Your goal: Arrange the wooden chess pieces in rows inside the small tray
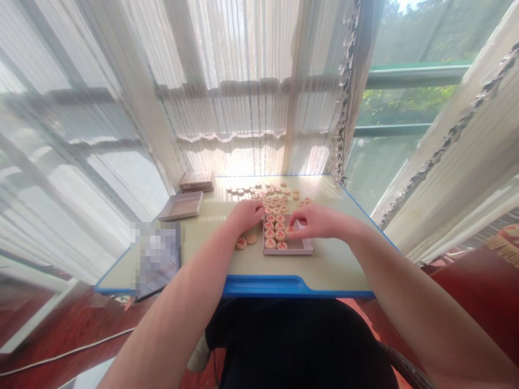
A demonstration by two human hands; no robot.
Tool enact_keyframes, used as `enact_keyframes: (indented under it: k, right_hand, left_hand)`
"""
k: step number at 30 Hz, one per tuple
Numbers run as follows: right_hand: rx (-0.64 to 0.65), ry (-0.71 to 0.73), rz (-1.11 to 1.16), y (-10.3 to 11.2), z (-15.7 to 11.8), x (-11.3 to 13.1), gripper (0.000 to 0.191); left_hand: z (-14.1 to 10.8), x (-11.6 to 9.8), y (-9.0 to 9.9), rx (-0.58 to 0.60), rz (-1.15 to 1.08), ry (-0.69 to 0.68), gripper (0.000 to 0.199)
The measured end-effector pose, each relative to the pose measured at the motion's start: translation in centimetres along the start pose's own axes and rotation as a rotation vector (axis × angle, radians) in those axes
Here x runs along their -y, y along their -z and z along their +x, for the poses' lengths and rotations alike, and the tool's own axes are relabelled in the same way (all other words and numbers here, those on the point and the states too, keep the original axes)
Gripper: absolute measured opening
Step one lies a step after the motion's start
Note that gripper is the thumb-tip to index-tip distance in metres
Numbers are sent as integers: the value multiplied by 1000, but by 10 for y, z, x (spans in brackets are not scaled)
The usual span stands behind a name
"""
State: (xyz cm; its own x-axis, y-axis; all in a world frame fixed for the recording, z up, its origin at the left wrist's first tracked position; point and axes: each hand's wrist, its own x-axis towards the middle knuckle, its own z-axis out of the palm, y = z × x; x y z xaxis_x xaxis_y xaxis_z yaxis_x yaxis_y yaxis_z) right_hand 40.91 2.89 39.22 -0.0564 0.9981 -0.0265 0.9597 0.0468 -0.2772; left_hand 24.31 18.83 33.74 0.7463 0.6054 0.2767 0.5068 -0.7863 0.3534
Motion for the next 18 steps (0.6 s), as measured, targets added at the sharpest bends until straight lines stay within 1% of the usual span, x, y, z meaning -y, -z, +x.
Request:
enact_keyframes:
  k: [3, 8, 12, 18]
  right_hand:
    - [27, 55, 42, 2, -4, 6, 29]
    - [60, 143, 100, -2, -7, 14, 27]
    - [51, 150, 104, -5, -7, 18, 27]
    - [30, 171, 57, -8, -6, 17, 26]
  left_hand:
    - [1, -1, 0, 10, 9, 14, 29]
    - [0, -2, 1, 5, 18, 7, 29]
    - [0, -1, 1, 10, 24, 2, 30]
    - [-1, 0, 1, 21, 37, -4, 29]
